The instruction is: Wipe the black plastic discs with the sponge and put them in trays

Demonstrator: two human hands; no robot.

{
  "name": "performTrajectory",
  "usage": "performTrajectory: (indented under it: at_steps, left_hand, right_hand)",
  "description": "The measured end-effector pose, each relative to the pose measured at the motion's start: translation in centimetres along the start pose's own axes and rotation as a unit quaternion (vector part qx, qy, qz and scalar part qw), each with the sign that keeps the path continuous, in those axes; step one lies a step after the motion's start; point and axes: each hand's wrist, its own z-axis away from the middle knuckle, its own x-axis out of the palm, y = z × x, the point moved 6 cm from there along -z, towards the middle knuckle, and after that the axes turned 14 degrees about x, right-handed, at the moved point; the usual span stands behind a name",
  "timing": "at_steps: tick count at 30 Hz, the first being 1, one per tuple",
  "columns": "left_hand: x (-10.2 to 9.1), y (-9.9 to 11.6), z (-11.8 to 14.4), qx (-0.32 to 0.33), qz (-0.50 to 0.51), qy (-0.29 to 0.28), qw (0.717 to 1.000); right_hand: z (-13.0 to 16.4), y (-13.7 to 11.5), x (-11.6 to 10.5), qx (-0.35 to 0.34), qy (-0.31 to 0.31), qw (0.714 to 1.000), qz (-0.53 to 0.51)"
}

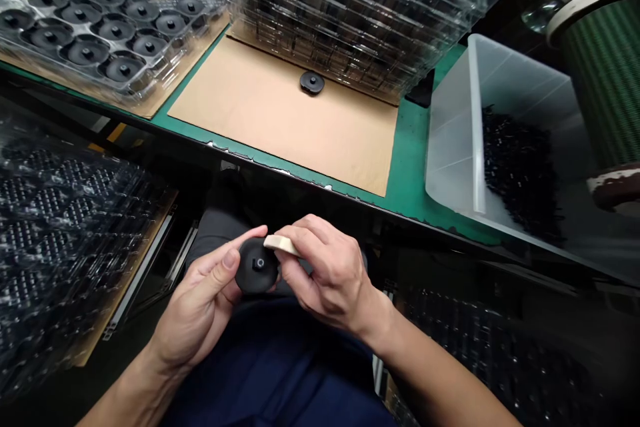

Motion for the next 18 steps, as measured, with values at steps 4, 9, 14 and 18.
performTrajectory:
  at_steps: [4,9,14,18]
  left_hand:
    - [-0.28,0.45,-0.25,0.026,0.017,0.055,0.998]
    - [0.57,-0.01,-0.35,-0.015,-0.014,-0.020,1.000]
    - [-0.16,0.50,-0.52,0.040,0.003,0.040,0.998]
    - [0.54,-0.31,-0.51,-0.030,-0.018,-0.054,0.998]
  right_hand:
    - [0.40,0.47,0.66,0.081,-0.042,0.993,-0.080]
    - [0.27,0.33,0.34,0.040,0.005,0.999,-0.010]
    - [0.82,1.05,0.81,0.123,-0.016,0.989,-0.082]
    - [1.00,0.24,0.35,0.043,-0.002,0.999,-0.028]
